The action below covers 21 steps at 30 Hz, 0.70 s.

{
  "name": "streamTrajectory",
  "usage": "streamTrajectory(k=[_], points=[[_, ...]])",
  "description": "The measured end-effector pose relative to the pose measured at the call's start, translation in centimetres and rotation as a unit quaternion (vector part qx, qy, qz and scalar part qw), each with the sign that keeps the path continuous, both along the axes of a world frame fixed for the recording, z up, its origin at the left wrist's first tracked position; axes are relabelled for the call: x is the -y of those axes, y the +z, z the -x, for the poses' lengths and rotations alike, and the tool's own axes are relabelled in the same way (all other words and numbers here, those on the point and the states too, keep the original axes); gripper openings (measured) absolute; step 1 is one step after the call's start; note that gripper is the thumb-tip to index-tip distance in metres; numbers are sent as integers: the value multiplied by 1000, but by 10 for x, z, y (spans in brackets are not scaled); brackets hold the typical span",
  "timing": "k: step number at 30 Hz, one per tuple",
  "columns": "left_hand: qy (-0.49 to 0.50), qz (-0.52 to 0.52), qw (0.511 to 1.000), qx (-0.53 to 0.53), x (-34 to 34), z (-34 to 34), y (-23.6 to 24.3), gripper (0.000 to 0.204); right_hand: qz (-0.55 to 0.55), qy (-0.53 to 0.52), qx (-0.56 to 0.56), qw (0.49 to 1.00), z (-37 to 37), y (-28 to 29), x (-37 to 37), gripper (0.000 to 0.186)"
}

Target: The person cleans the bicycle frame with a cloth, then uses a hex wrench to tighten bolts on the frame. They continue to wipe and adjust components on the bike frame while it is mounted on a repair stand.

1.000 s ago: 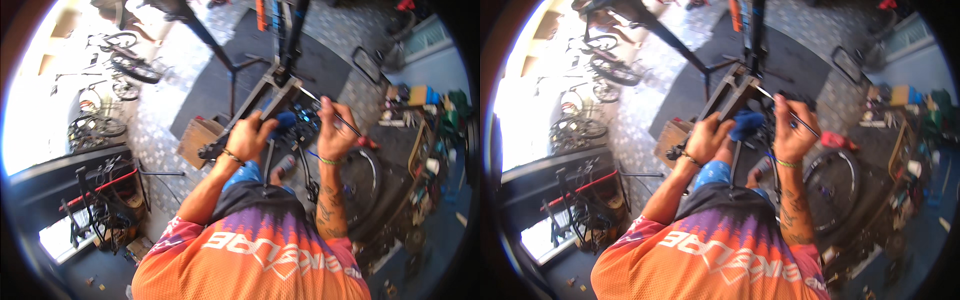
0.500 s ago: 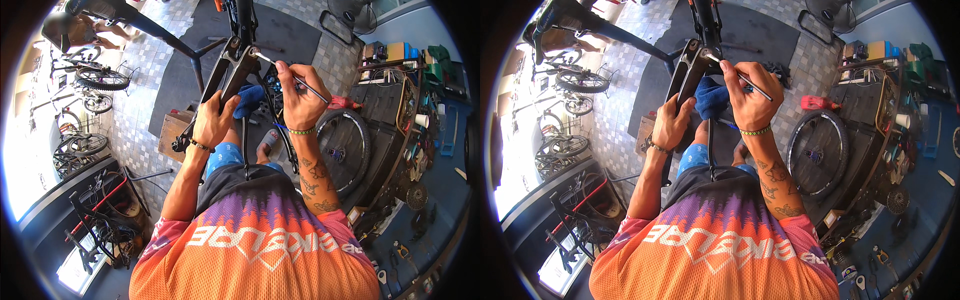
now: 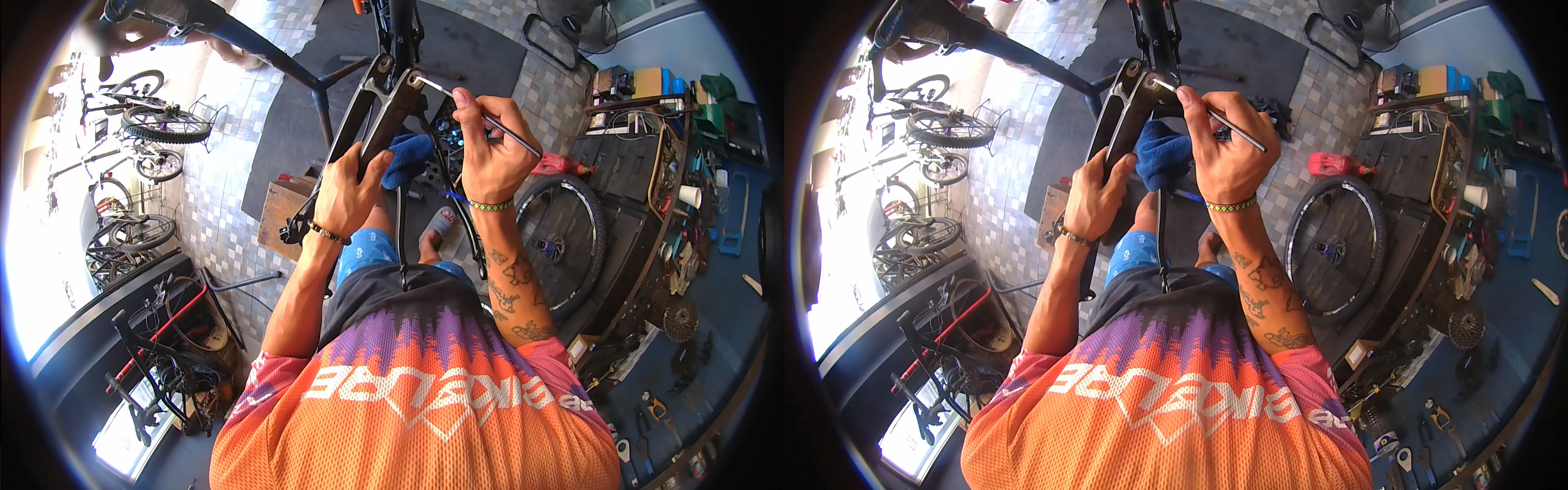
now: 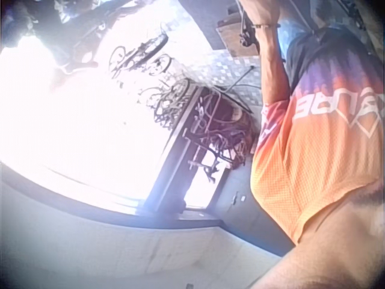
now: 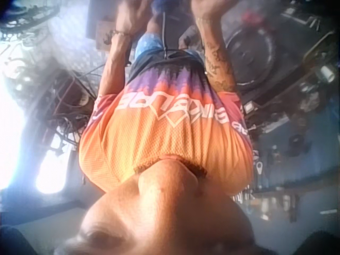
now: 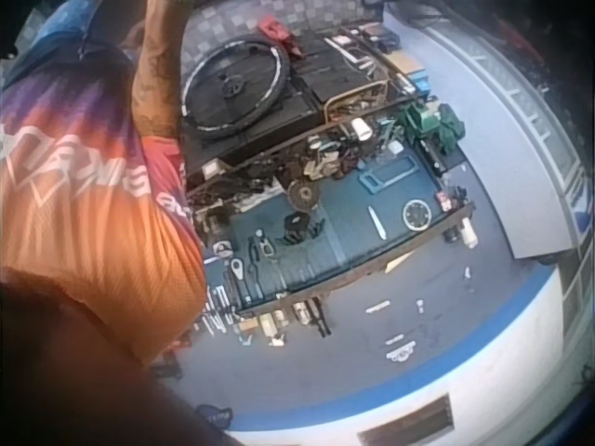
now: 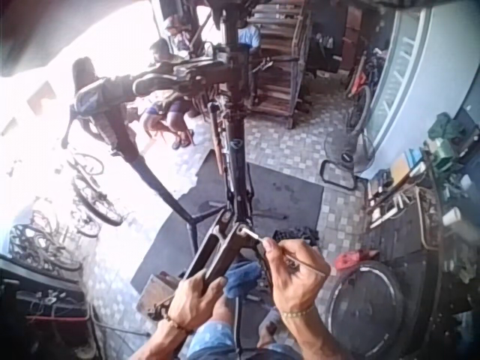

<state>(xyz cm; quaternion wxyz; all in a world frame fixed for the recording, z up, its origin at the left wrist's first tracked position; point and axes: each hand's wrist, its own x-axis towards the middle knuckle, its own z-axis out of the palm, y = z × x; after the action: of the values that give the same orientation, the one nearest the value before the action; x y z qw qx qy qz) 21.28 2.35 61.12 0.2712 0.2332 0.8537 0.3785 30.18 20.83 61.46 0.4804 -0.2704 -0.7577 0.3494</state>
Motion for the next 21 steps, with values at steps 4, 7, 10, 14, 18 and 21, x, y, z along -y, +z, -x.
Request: streamTrajectory(k=[4,7,10,14,18,21], points=[[-3,-3,1000,-2,0,1,-1,55,-7,-7,0,1000,1,-1,-1,22],[-5,-2,1000,-16,2,1,-4,55,-7,9,3,1000,2,1,0,21],[-4,2,1000,-14,2,2,-5,56,-11,26,6,1000,3,1,2,20],[-2,0,1000,0,1,2,-2,56,1,39,10,999,2,0,3,19],[-5,-3,1000,3,1,2,0,57,-24,58,22,998,0,3,-1,18],[-10,3,1000,-4,3,4,-2,55,-23,60,18,998,-7,9,-3,16]])
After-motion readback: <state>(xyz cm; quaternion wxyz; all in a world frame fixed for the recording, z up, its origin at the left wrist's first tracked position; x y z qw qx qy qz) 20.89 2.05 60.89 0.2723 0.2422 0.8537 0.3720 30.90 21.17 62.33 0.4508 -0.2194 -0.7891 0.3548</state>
